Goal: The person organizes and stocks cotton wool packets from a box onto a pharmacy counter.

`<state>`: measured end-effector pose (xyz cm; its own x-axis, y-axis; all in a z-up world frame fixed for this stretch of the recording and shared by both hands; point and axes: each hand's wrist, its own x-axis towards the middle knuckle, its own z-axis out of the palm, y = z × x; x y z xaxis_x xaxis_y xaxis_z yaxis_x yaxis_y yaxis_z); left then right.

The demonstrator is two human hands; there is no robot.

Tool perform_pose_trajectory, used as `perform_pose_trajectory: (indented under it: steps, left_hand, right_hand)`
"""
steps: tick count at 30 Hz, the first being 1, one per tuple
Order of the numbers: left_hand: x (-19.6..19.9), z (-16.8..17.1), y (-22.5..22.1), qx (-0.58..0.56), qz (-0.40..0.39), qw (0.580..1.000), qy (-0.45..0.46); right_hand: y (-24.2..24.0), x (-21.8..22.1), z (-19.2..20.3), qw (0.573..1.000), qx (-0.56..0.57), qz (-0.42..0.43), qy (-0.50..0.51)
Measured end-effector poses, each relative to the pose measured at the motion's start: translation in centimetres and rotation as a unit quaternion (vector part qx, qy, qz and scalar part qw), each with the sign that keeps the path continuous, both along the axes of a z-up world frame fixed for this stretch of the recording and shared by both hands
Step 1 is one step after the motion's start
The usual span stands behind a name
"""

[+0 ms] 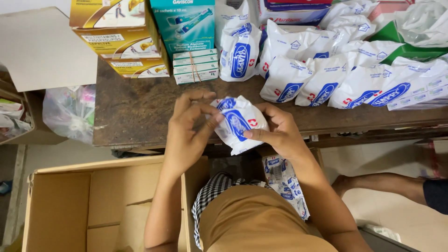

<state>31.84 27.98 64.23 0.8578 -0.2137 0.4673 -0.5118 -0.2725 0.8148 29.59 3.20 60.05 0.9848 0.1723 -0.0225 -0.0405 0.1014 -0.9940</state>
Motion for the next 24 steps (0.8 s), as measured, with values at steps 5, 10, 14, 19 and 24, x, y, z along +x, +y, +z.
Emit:
perform_pose_trajectory:
  steps: [5, 10, 14, 19, 24]
  left_hand:
    - [-0.4, -0.3, 0.9, -0.044, -0.018, 0.997, 0.058]
    - [0.0, -2.1, 1.1, -0.209, -0.135, 0.947, 0.202]
    - [-0.6, -3.2, 1.0, -0.241, -0.142, 0.931, 0.234]
    - [-2.4, -4.2, 1.1, -0.234, -0.178, 0.918, 0.266]
    - [-4.2, -3.3, -0.3, -0.232, -0.136, 0.925, 0.270]
  right_hand:
    - [-0.7, -0.3, 0.7, 0.999, 0.026, -0.024, 0.007]
    - [-1.3, -1.0, 1.0, 0.998, 0.040, -0.051, 0.010]
    - [-1.8, -1.3, 1.6, 0.997, 0.049, -0.056, 0.024]
    - [-2.3, -2.0, 2.8, 0.995, 0.060, -0.082, 0.004]
    - [-2.0, -2.6, 3.5, 0.995, 0.054, -0.087, 0.009]
